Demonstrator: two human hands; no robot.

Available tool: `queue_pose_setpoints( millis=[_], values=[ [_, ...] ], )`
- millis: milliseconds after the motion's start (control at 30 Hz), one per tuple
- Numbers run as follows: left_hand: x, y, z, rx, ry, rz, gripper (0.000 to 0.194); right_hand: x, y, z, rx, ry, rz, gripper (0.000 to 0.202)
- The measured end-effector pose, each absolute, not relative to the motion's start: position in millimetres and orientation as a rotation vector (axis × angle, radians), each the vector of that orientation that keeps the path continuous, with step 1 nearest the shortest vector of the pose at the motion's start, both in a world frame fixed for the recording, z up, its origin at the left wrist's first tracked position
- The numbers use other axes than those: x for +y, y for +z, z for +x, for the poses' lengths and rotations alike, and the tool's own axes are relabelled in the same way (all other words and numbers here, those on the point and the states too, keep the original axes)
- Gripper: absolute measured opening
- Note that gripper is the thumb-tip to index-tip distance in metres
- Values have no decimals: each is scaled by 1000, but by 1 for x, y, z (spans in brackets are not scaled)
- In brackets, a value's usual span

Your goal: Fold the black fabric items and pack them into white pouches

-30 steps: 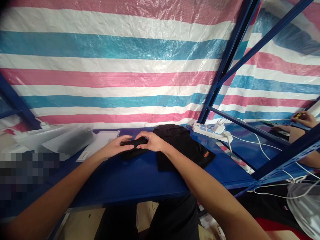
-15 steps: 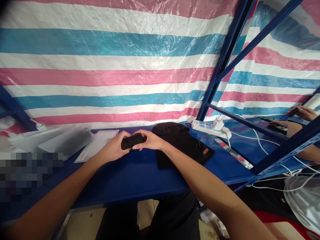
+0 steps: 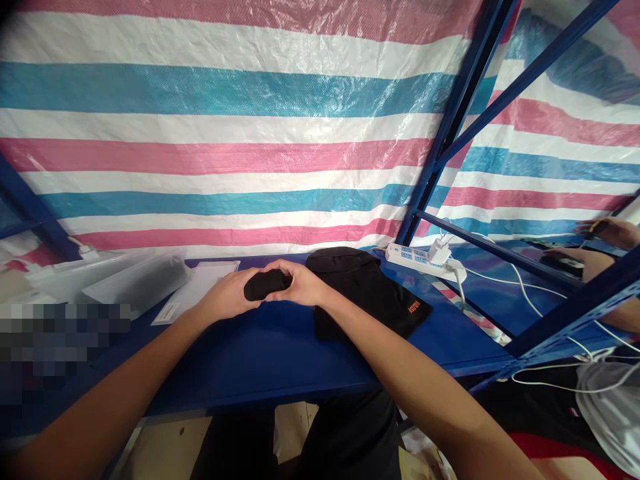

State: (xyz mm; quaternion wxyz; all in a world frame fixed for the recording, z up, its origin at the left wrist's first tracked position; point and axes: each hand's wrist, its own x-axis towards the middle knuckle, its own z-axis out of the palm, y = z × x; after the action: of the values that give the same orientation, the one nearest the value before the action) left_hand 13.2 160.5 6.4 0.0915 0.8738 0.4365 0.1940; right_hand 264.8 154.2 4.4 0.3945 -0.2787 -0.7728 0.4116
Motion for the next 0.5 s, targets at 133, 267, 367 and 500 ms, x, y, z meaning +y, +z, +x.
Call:
queue_pose_setpoints(
  millis=[133, 267, 367, 500],
  values=[
    [161, 4, 12, 1336, 590, 2742, 47, 149, 5, 261, -1908, 1106, -813, 75],
    [162, 1, 10, 1329, 643, 2793, 59, 146, 7, 259, -1820, 1227, -811, 72],
    [163, 1, 11, 1341, 668, 2812, 60, 147, 7, 257, -1734, 1257, -765, 67],
    [166, 3, 11, 1303, 700, 2880, 64, 152, 3, 253, -1582, 1348, -766, 67]
  ],
)
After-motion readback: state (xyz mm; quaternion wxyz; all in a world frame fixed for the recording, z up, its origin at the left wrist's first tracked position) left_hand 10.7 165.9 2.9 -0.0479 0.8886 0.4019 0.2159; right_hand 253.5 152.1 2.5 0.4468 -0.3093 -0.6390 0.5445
